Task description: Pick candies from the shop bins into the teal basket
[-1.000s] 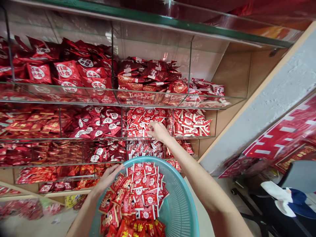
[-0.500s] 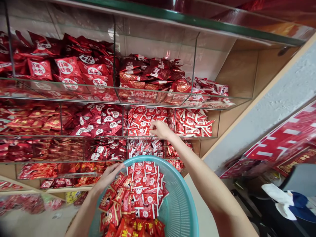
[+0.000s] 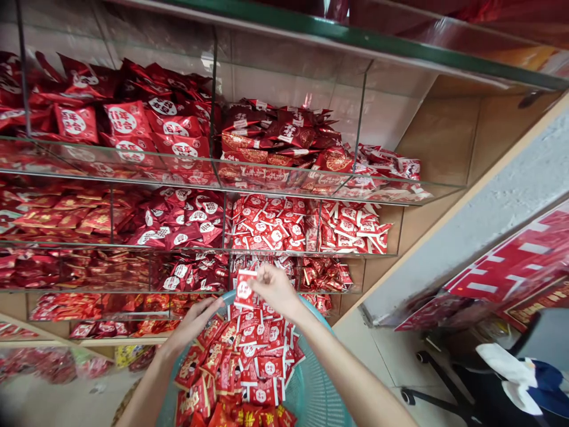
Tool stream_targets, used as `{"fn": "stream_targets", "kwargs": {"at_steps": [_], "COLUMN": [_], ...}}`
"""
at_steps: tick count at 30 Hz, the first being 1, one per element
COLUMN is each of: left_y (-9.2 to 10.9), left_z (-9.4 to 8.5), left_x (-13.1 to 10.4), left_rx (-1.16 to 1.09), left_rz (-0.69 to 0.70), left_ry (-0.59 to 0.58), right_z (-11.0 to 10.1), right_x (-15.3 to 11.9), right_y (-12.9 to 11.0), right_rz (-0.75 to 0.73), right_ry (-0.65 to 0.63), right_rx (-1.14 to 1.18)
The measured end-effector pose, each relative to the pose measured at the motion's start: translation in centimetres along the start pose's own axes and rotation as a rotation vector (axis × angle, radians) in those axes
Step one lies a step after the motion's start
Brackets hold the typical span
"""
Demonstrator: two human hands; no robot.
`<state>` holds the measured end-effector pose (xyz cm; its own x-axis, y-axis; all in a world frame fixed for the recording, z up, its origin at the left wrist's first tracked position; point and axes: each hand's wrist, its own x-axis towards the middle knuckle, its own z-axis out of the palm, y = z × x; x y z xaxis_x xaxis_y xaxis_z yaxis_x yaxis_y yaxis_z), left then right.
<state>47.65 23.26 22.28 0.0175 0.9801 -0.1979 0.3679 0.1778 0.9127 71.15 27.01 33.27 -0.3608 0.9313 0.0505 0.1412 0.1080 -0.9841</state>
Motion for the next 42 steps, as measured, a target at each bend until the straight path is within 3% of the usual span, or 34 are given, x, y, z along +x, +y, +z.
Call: {"fn": "stream_targets", "kwargs": {"at_steps": [4,7,17,23,26,29,32,36,39,42], "left_y": [-0.3,0.0,0.9,0.9,0.7,0.6,0.5,0.6,0.6,0.5], "left_z": [0.2,0.3,0.3,0.3,0.3,0.2,0.1,0.1,0.1,0.1], "left_x": [0.4,0.4,-0.1,-0.1,0.0,0.1,0.1,0.2,0.1,0.2], "left_rx": [0.042,0.068,0.033,0.042,0.054,0.036,0.037,0.051,0.05,0.025], "left_rz": [0.011,0.03,0.016,0.026,0.032,0.025,0.023,0.02,0.002,0.023], "left_ry": [0.034,0.058,0.053,0.06,0.065,0.054,0.054,0.053,0.052,0.048], "right_z": [2.3,3.2,5.1,5.2,4.5,3.0,0.4,-4.4,-7.2,-8.3], "right_x": [0.6,1.0,0.5,0.7,0.5,0.1,0.8,4.3,7.4,9.4], "right_y": [6.3,8.6,10.2,10.8,9.8,6.4,1.3,-3.7,-4.7,-4.7], "right_rz": [0.211,0.249,0.349,0.31,0.261,0.144,-0.137,-0.464,-0.481,-0.412], "right_ry": [0.07,0.103,0.114,0.075,0.107,0.075,0.097,0.177,0.002,-0.191], "right_rx": [0.165,0.226,0.344,0.169,-0.024,-0.19,-0.383,-0.764,-1.056,-1.243]}}
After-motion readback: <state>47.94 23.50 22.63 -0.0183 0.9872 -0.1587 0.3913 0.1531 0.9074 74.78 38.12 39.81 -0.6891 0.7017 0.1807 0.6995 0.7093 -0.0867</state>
